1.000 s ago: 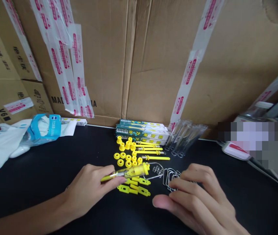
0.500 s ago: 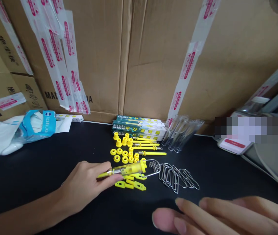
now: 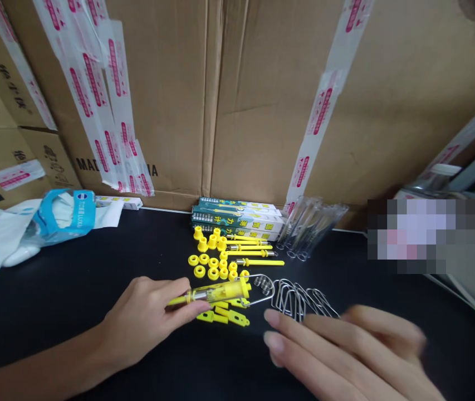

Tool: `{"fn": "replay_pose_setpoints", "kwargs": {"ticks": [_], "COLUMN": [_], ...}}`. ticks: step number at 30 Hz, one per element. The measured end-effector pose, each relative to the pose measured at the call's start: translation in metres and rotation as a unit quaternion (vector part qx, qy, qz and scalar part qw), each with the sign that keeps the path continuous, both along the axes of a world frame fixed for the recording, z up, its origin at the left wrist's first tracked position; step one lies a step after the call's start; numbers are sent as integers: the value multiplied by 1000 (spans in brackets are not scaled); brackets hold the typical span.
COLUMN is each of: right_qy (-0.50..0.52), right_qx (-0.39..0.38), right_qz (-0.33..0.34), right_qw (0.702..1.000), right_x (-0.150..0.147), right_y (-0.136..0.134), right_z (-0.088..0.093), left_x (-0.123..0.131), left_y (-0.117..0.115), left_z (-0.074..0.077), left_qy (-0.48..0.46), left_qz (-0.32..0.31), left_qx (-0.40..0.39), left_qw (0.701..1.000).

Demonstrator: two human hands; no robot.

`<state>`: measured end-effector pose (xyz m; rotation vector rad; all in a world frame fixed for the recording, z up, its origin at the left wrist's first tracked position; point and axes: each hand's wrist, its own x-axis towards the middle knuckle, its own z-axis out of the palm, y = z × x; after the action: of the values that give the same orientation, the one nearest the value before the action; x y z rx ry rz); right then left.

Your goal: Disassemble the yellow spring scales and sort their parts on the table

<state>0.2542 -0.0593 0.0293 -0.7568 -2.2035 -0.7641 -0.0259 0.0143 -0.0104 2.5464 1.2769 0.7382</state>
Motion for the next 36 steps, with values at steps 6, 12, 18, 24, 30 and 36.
{"fn": "replay_pose_setpoints", "kwargs": {"ticks": [6,12,18,24,30,36], "right_qy": [59,157,243,123,74,64], "right_qx": [-109,-72,-173,-251,-299,-275], "right_qz": [65,-5,-7,-1,-44,-68], "right_qw": [990,985,955,960,950,957], "right_x": [-13,-17,-17,-19,-32,-36], "right_y": [23,36,42,39,33,28], "right_z": [-4,-3,-15,-20,-35,-42], "left_x": [1,1,0,-6,-2,3], "left_y": [-2,-1,-2,-4,-6,-8], "left_z": [6,9,11,11,17,15], "left_qy": [21,25,12,45,101,170], "left_qz": [-11,-33,-68,-70,-84,-58], "left_qx": [13,108,183,274,392,421], "left_qw": [1000,993,981,958,910,889]}}
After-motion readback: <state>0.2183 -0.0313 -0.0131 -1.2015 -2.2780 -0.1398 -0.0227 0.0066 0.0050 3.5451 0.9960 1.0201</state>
